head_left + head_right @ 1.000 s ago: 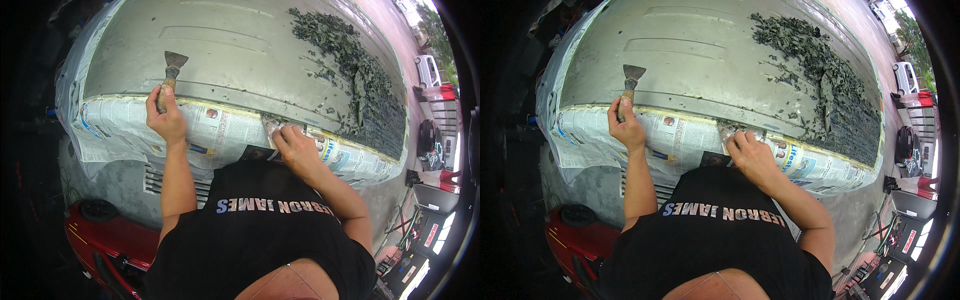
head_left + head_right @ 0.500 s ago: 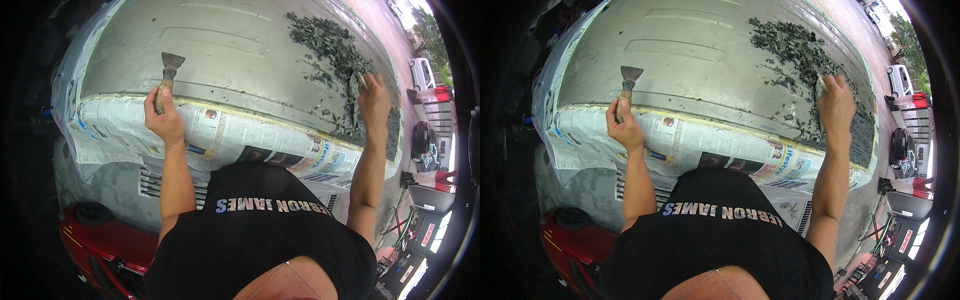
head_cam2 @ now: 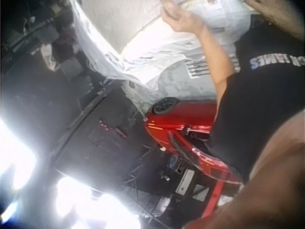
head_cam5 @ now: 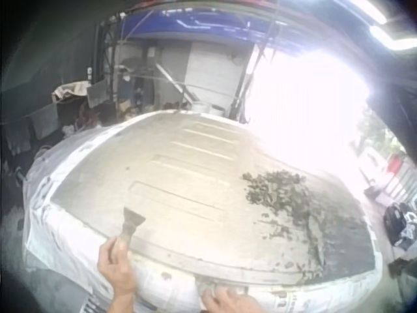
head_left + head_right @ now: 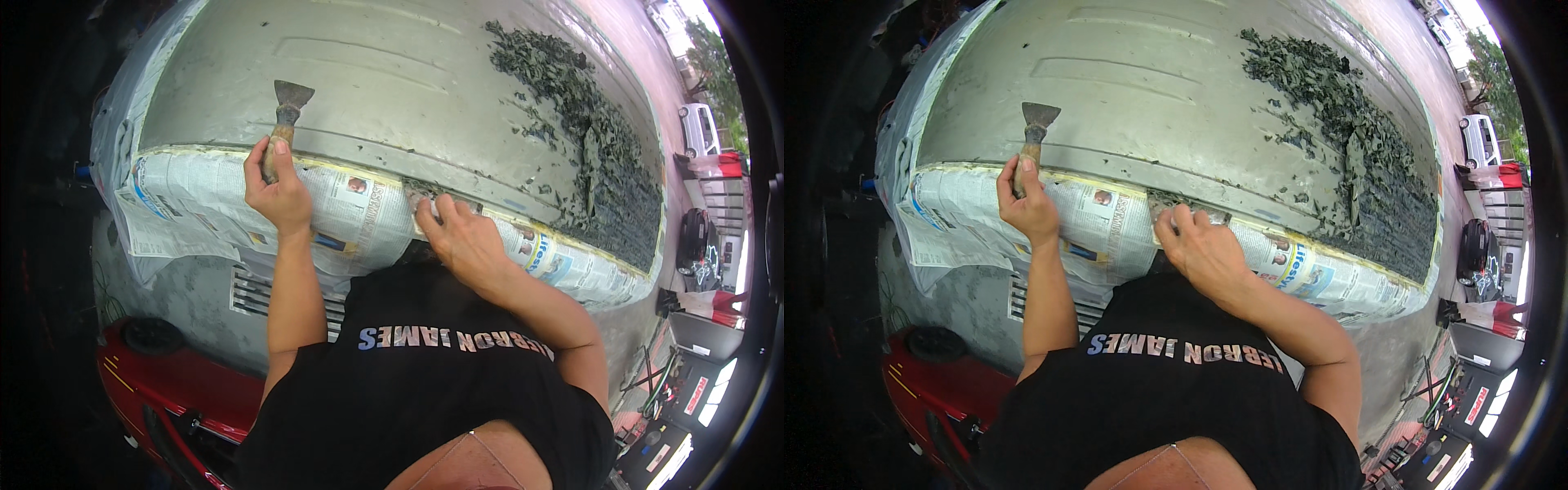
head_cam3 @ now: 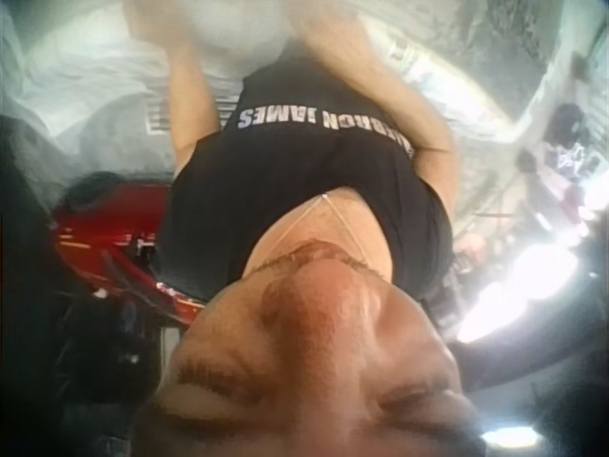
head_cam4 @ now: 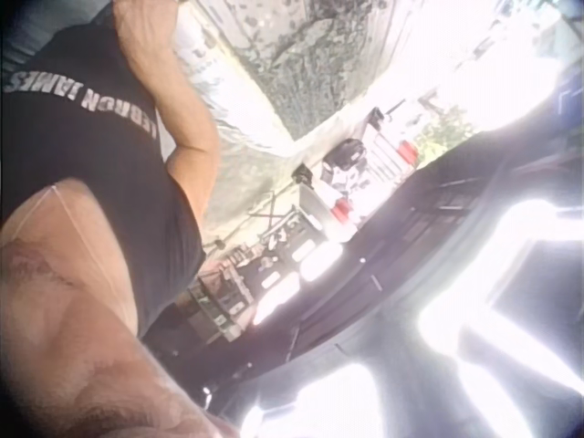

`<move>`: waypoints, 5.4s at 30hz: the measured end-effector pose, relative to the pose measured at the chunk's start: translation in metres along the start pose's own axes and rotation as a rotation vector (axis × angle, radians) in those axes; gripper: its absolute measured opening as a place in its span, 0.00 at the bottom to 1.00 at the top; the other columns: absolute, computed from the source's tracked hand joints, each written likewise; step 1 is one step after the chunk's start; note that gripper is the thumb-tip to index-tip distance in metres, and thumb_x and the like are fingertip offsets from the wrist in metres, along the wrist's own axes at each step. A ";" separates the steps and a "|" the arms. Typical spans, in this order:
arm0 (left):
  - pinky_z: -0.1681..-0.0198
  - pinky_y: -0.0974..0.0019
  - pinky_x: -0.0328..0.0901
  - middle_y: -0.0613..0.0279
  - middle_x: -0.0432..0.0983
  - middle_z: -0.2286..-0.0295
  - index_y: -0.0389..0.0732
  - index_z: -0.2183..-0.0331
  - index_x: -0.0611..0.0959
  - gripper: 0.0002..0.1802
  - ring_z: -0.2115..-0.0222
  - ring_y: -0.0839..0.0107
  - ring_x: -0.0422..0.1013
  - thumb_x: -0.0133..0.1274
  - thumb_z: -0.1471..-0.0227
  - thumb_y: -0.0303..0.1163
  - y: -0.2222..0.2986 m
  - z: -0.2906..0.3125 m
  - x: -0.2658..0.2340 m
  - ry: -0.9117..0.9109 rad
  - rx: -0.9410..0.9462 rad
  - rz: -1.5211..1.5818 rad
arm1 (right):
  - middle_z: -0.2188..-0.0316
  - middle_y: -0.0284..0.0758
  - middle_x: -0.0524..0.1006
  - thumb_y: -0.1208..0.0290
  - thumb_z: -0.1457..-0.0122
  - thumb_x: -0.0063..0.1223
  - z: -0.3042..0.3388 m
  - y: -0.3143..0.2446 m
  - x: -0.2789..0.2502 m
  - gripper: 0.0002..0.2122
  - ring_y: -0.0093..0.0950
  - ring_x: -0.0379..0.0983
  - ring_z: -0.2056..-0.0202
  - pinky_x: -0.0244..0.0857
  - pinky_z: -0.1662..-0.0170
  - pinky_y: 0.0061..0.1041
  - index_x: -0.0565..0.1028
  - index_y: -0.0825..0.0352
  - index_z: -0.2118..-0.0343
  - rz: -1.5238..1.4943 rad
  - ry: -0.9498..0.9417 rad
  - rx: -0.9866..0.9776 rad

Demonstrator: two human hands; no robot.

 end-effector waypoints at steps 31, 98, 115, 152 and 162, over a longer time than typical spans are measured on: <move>0.57 0.64 0.70 0.57 0.80 0.56 0.37 0.50 0.81 0.22 0.56 0.66 0.75 0.49 0.40 0.40 0.036 -0.005 0.088 -0.681 0.155 0.033 | 0.60 0.49 0.78 0.58 0.39 0.54 0.123 0.268 -0.062 0.16 0.51 0.77 0.58 0.69 0.54 0.48 0.77 0.68 0.61 -0.534 0.910 0.949; 0.76 0.76 0.60 0.61 0.77 0.68 0.29 0.49 0.78 0.22 0.77 0.79 0.69 0.61 0.43 0.29 0.081 0.026 0.133 -0.716 -0.622 0.362 | 0.63 0.34 0.81 0.71 0.41 0.63 0.114 0.260 0.002 0.16 0.22 0.77 0.64 0.70 0.59 0.23 0.77 0.72 0.52 -1.374 0.839 0.833; 0.75 0.77 0.60 0.63 0.78 0.66 0.30 0.49 0.79 0.21 0.77 0.80 0.69 0.60 0.44 0.27 0.061 0.011 0.088 -0.560 -0.632 0.405 | 0.63 0.51 0.81 0.69 0.42 0.57 0.065 0.324 -0.121 0.16 0.50 0.78 0.59 0.70 0.53 0.43 0.77 0.68 0.51 -0.354 0.717 0.834; 0.66 0.71 0.64 0.57 0.73 0.60 0.27 0.50 0.78 0.22 0.68 0.73 0.68 0.56 0.43 0.31 -0.011 0.034 -0.008 -0.178 0.012 -0.098 | 0.64 0.36 0.78 0.83 0.50 0.53 0.009 0.248 -0.020 0.18 0.38 0.75 0.59 0.74 0.62 0.37 0.77 0.61 0.55 0.196 0.135 0.489; 0.76 0.76 0.57 0.60 0.72 0.62 0.29 0.50 0.78 0.21 0.77 0.79 0.62 0.56 0.43 0.31 -0.006 0.034 -0.007 -0.131 -0.027 -0.085 | 0.69 0.37 0.76 0.79 0.45 0.53 0.031 0.232 -0.033 0.13 0.37 0.76 0.65 0.74 0.69 0.38 0.76 0.63 0.56 0.176 0.247 0.495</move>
Point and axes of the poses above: each hand's wrist, its own z-axis away from the middle knuckle, its own x-axis out of the palm, y = z × x, the point moved 8 cm from there along -z, towards the middle knuckle
